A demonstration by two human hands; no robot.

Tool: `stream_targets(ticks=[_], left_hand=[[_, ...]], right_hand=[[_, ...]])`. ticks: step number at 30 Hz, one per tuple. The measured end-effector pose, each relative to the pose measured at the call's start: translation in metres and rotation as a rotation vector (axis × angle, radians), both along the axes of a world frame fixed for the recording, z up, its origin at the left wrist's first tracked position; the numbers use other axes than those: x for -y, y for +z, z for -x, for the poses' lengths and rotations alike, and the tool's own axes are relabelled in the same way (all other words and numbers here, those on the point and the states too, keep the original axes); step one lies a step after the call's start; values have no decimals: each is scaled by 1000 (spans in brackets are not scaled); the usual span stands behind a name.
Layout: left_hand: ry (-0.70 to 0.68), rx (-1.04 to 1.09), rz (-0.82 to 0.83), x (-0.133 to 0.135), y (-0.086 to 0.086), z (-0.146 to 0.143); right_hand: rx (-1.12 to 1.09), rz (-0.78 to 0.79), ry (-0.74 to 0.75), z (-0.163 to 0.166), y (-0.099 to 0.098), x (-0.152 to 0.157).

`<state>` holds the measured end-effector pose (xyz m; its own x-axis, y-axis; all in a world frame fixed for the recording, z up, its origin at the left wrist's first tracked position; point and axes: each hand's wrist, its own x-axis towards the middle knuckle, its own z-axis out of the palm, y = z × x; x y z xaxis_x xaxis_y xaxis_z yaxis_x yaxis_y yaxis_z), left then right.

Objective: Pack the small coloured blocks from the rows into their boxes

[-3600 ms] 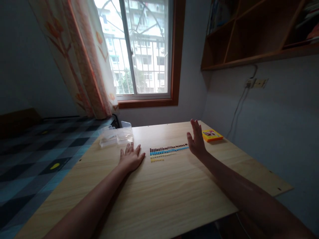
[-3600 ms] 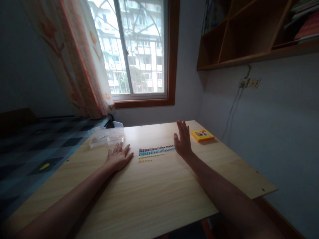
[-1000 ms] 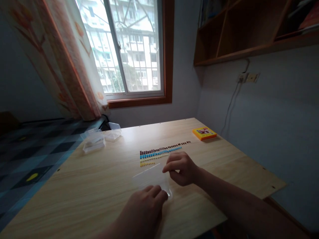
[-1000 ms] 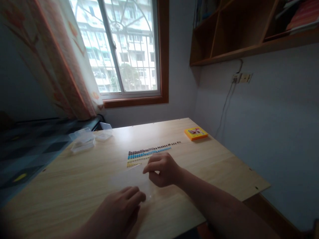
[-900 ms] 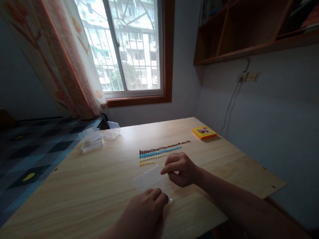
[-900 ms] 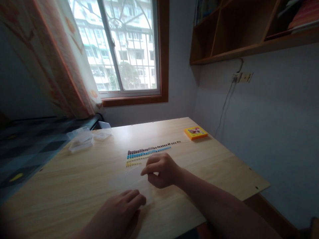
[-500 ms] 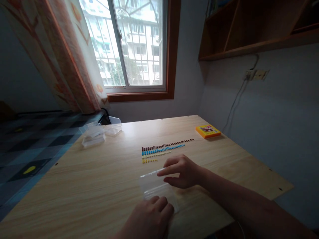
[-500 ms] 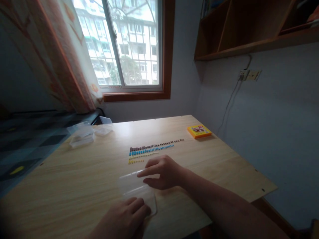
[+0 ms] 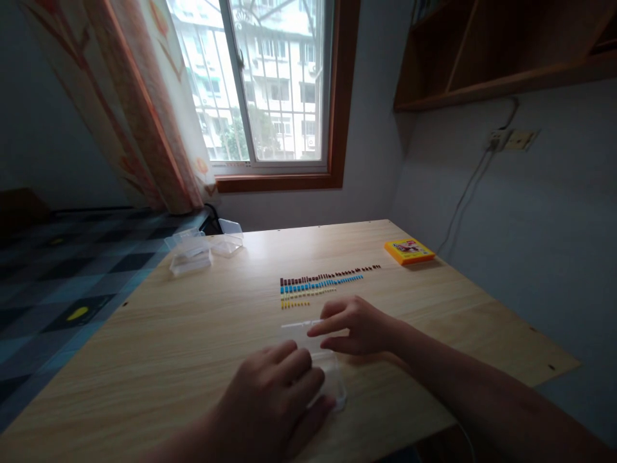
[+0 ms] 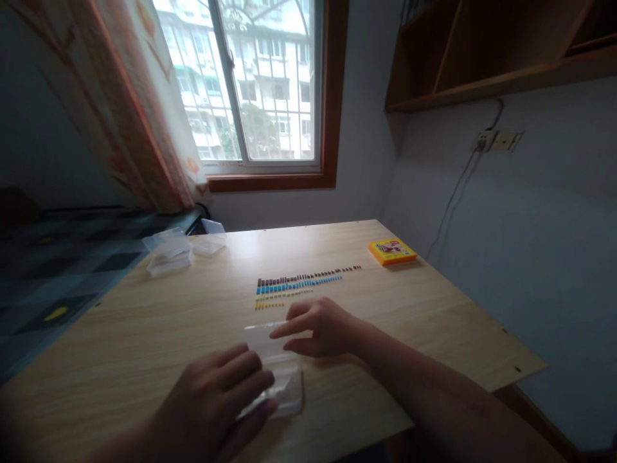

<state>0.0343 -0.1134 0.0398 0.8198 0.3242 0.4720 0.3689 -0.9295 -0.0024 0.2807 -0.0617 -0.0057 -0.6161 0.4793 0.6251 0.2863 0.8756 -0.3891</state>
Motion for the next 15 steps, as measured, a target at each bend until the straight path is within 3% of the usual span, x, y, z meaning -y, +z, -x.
stream_targets(ticks=[3,5,8,12,15], left_hand=[[62,234,28,-30,18,15],[144,396,90,-53,18,23],[326,533,169,-81,1,33],[386,495,261,-101,-24,39],[436,510,303,-107,-32,40]], right_hand=[[-23,10,23,0,2,-1],[-44,20,41,0,4,-1],[-82,32,64,1,7,1],[-82,22,66,3,15,7],[-78,27,83,4,19,12]])
